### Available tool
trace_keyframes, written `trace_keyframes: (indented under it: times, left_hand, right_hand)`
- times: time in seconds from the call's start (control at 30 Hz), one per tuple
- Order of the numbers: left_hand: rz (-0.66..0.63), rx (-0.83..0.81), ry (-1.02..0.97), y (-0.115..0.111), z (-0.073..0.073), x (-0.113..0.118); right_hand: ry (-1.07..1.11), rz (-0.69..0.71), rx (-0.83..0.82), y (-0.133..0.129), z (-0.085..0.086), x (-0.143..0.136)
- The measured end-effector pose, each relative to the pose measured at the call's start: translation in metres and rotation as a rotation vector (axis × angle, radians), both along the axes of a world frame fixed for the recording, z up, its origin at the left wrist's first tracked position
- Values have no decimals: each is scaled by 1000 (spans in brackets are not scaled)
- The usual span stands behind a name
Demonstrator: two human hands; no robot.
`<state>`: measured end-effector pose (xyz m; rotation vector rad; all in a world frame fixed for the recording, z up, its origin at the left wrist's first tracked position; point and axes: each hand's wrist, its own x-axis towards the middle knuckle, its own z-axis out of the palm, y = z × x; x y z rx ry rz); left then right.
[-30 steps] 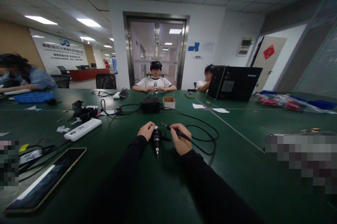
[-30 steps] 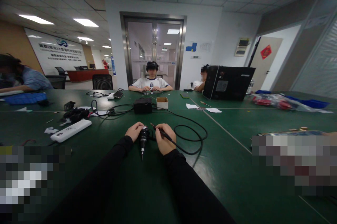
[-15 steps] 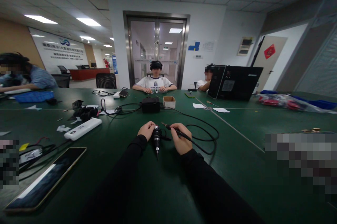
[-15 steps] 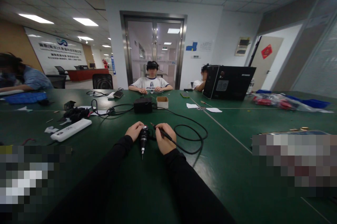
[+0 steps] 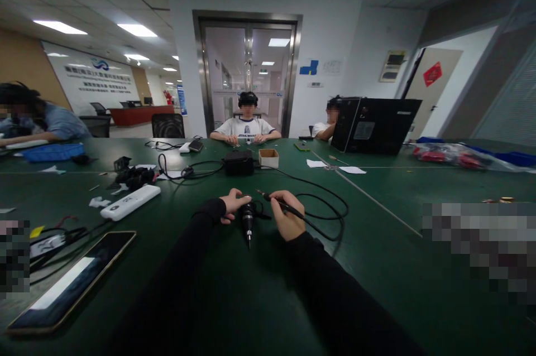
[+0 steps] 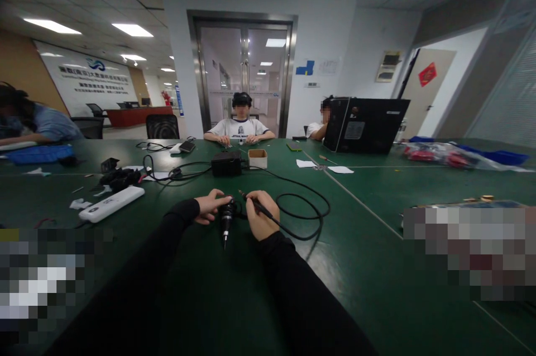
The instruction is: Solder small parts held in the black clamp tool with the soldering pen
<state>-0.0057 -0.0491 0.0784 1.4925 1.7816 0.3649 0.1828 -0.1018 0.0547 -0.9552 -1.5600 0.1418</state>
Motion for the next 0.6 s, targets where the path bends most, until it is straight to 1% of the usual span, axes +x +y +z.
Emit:
trace_keyframes:
  times: [0.03,0.1,0.17,0.23,0.3,0.33,0.37,0.43,0.53,0.6]
  left_hand:
    - [-33,-24,10,-6,4,5]
    - [-100,-6,67,-17,8,17]
    - [-134,81,187,-25,9,29]
    - [-141,184,320,-31,8,38]
    - [-161,243,395,-34,8,38]
    - [-176,255,408,-34,7,34]
    - [-191,261,418,-34,7,27]
    - [-198,265,451,-30,4,6]
    - [-158,272,512,-21,-3,-43]
    - [-95,273,544,-14,-8,-79]
  right_hand:
    - [-3,-3,1,0,0,0]
    - [-5,-11,4,0,0,0]
    - [-1,-15,5,0,1,0]
    - [7,-15,5,0,2,0]
    - [10,-15,1,-1,2,0]
    - [11,-14,-1,-1,3,1]
    - [11,-12,-3,-1,3,1]
    - [11,-10,-6,-1,3,1]
    - [20,-15,-13,-1,2,0]
    - [23,-14,-21,-1,1,0]
